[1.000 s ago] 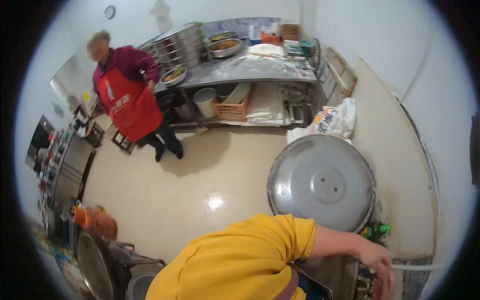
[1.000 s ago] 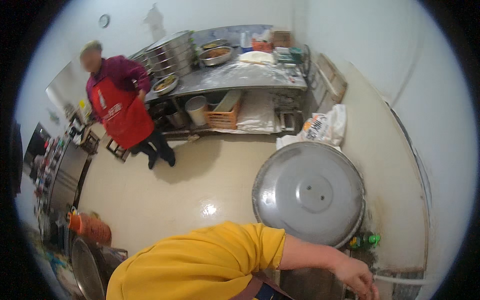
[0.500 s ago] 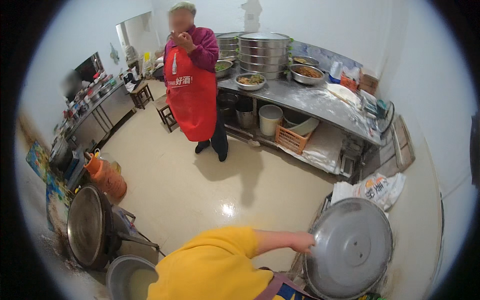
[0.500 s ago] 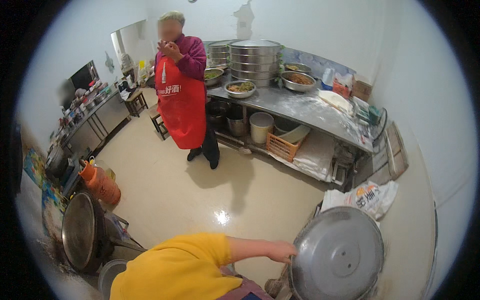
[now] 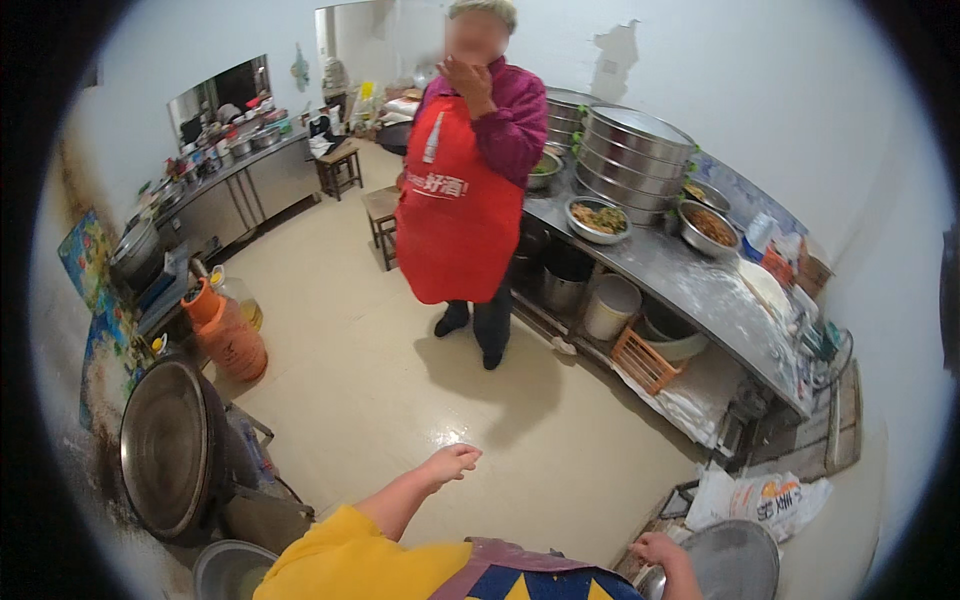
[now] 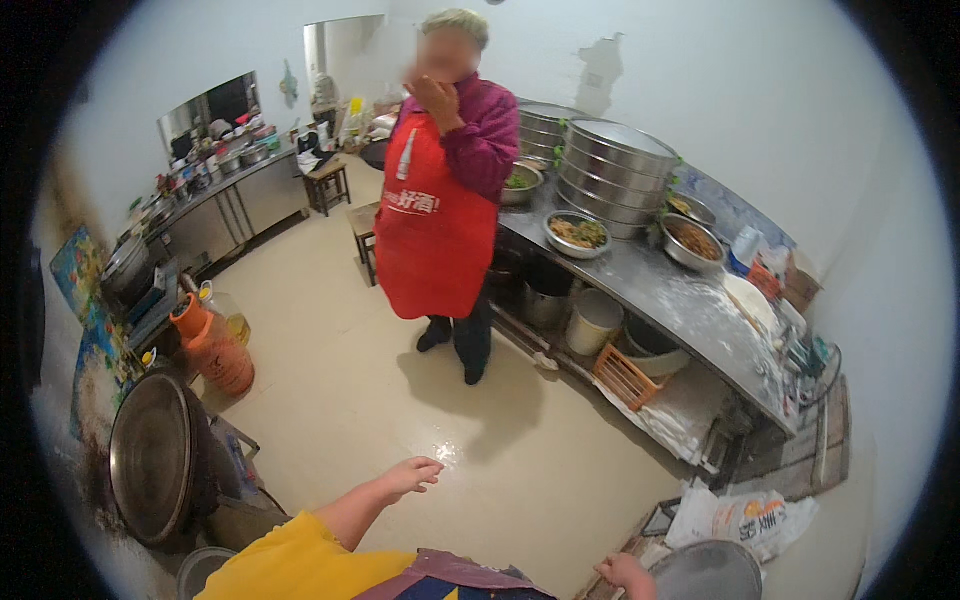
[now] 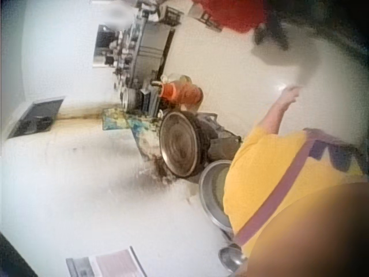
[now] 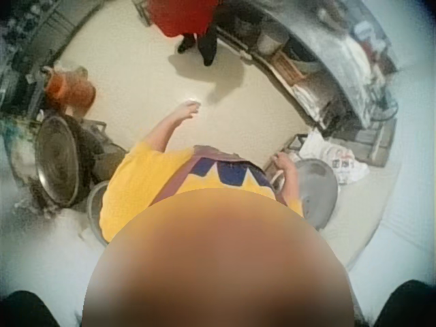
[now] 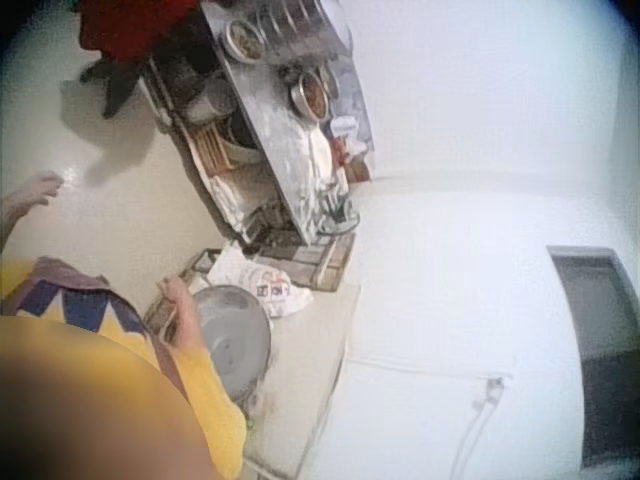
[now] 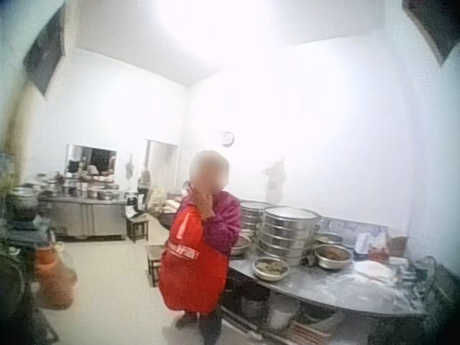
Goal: The person mixes a white dough in a large metal bowl using chopsticks, then washes hands at a sink and dries them with a green cloth. A second person in a red apron is visible nearby.
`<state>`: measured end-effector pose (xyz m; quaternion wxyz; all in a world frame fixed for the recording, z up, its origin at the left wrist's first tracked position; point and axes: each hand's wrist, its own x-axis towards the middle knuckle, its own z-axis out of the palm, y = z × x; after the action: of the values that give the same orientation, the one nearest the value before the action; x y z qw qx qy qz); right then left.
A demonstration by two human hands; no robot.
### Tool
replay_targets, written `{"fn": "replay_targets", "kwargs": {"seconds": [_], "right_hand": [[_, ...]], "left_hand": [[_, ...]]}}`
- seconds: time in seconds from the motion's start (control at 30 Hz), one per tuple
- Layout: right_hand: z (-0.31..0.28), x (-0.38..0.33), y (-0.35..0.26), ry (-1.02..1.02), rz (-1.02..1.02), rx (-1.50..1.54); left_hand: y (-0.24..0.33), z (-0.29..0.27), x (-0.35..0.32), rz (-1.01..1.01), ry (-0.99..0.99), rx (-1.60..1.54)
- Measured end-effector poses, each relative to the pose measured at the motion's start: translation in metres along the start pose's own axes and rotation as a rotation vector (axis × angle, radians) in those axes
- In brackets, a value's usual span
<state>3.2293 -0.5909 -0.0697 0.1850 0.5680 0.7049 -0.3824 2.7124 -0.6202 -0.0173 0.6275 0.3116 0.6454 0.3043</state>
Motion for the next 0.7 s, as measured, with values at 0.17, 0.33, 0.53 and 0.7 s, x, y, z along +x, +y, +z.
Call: {"fn": "replay_targets", "kwargs": {"seconds": [0.17, 0.33, 0.53, 0.7], "right_hand": [[-0.086, 0.068, -0.108, -0.159, 0.044, 0.059], [-0.149, 0.146, -0.210, -0.309, -0.127, 0.211], [-0.199, 0.250, -0.376, -0.471, -0.409, 0.154], [-0.188, 0.306, -0.538, -0.671, -0.597, 0.046]], "left_hand": [[0.012, -0.064, 0.001, 0.047, 0.168, -0.307], [0.017, -0.122, 0.009, 0.089, 0.358, -0.558], [0.013, -0.194, 0.003, 0.094, 0.613, -0.756], [-0.023, -0.257, -0.015, 0.089, 0.825, -0.954]]}}
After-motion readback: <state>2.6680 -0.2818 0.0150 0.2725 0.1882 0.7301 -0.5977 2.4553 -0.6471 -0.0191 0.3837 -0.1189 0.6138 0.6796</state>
